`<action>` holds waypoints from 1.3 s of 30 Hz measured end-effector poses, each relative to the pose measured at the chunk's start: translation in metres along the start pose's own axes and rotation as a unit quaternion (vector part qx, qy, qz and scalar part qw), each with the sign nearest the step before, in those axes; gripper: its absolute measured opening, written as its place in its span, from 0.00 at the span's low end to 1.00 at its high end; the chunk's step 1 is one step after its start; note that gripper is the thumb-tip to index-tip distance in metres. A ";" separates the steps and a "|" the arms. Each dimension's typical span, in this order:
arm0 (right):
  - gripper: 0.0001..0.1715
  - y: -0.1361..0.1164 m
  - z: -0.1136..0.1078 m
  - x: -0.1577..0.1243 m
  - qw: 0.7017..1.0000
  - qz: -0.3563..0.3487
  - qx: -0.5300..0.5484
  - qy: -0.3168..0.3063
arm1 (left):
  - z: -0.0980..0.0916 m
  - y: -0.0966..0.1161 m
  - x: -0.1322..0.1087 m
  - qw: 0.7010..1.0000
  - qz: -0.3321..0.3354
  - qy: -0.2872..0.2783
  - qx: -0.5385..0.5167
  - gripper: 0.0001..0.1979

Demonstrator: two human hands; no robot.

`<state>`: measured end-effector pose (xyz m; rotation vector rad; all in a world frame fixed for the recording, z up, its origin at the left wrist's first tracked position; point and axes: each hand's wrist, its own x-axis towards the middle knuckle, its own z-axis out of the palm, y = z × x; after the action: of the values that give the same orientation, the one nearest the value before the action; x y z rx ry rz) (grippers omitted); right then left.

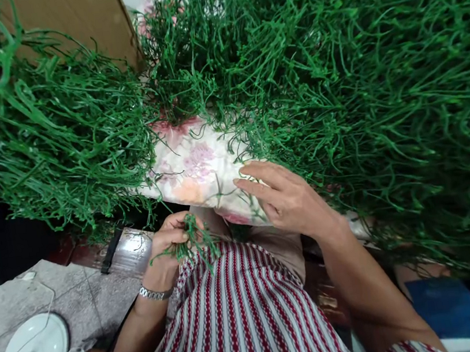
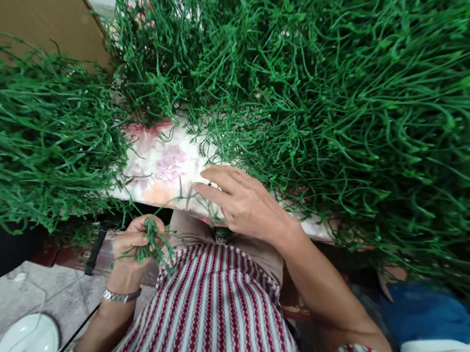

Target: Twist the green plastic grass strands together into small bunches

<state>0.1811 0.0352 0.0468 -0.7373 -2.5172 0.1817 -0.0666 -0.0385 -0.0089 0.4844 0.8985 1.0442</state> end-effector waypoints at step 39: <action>0.12 -0.032 0.035 -0.024 0.857 0.299 0.407 0.099 | 0.056 -0.001 -0.011 0.886 0.294 0.074 0.352 0.08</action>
<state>0.1659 -0.0037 0.0146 -1.0448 -1.6723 1.2235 -0.0221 -0.0458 0.0264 1.3678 1.3130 1.2906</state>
